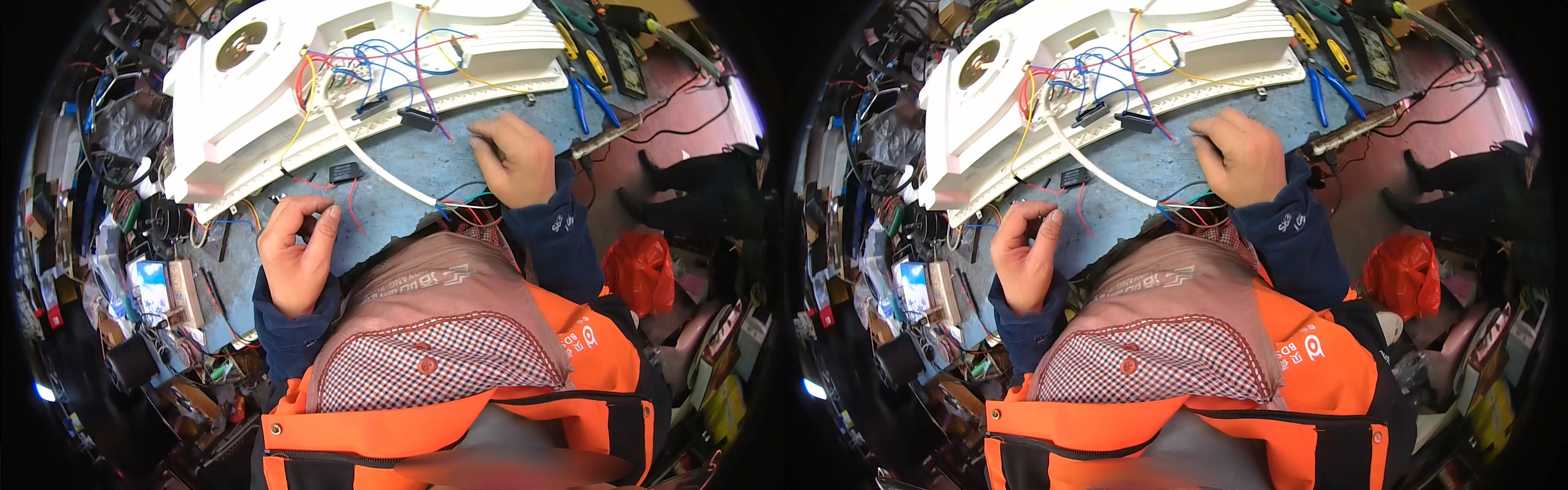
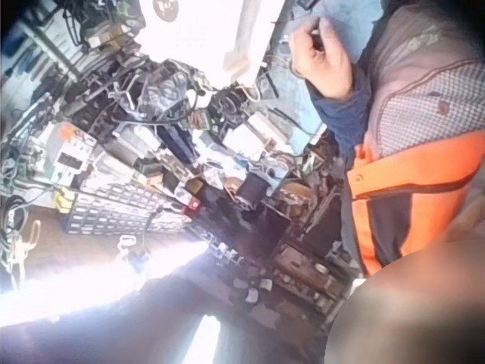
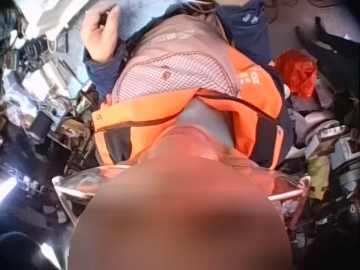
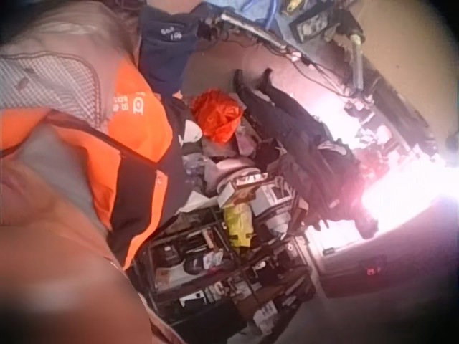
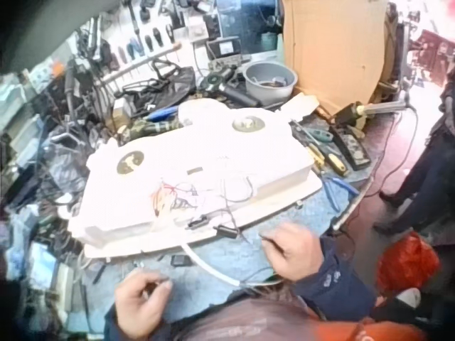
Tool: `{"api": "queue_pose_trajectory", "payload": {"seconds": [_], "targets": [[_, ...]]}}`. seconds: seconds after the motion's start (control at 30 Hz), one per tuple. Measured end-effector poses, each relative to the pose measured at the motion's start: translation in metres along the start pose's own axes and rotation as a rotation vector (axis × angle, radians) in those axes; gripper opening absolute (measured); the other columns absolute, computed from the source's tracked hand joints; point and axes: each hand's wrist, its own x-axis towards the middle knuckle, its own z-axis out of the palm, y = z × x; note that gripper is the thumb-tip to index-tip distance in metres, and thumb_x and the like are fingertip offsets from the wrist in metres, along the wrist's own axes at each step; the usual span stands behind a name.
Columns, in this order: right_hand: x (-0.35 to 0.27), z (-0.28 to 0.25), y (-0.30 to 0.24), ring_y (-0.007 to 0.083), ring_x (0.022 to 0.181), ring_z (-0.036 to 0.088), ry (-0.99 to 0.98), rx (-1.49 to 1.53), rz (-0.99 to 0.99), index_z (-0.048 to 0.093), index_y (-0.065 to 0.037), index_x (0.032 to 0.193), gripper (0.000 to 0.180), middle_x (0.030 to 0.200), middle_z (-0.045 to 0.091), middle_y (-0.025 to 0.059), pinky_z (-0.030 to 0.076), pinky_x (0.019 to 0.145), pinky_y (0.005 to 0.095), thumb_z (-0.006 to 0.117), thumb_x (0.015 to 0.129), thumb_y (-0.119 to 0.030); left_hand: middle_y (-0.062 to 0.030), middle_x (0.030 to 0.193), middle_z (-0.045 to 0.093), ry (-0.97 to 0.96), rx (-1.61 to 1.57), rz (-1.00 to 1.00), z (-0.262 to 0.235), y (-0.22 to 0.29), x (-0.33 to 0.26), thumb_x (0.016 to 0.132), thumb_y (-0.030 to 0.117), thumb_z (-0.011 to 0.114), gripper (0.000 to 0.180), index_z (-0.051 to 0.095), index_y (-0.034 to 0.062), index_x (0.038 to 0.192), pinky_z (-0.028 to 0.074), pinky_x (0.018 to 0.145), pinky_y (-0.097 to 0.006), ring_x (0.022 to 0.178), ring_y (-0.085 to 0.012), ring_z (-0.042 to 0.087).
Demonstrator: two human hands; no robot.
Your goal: The person works on a disassembled ceiling fan housing, stripping and twisting wires, taping connections, and using a multimeter to test continuity. They then solder wires to a small black component and reattach it to the fan assembly.
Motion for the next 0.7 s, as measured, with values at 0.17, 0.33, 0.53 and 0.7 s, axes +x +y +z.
{"api": "queue_pose_trajectory", "payload": {"seconds": [0.17,0.33,0.53,0.7], "targets": [[0.001,0.001,0.0,0.0342,0.074,0.069,-0.015,0.041,0.005,0.079,-0.003,0.103,0.015,0.088,0.069,0.0133,0.055,0.067,0.0401,0.08,0.087,-0.003,-0.0062,0.091,0.071,-0.018,0.026,-0.048,0.014,-0.01,-0.006,0.095,0.0,0.08,0.015,0.076,-0.0019,0.109,0.047,0.063,-0.027,0.068,-0.0101,0.056],[0.005,-0.019,0.009,0.0162,0.07,0.066,-0.144,0.248,0.243,0.079,0.0,0.105,0.017,0.085,0.069,0.008,0.05,0.065,0.0299,0.082,0.088,-0.003,-0.0067,0.093,0.071,-0.123,0.083,-0.054,0.022,-0.011,-0.001,0.093,-0.001,0.08,0.024,0.076,-0.0011,0.117,0.047,0.06,-0.026,0.065,-0.0107,0.056],[0.0,-0.032,0.035,0.0052,0.07,0.058,-0.065,0.827,0.471,0.076,0.002,0.12,0.02,0.093,0.074,0.0047,0.043,0.062,0.0206,0.072,0.101,-0.001,-0.0081,0.091,0.069,-0.067,0.091,-0.072,0.028,-0.019,-0.001,0.093,-0.003,0.08,0.022,0.075,-0.0016,0.115,0.049,0.062,-0.028,0.067,-0.0121,0.059],[0.002,-0.035,0.029,0.0064,0.072,0.059,-0.073,0.792,0.467,0.077,0.003,0.119,0.019,0.092,0.072,0.003,0.046,0.063,0.0231,0.072,0.1,-0.001,-0.0132,0.098,0.072,-0.06,0.137,0.081,0.025,-0.001,0.003,0.093,-0.003,0.079,0.014,0.076,-0.0014,0.106,0.055,0.076,-0.033,0.084,-0.0239,0.069]]}}
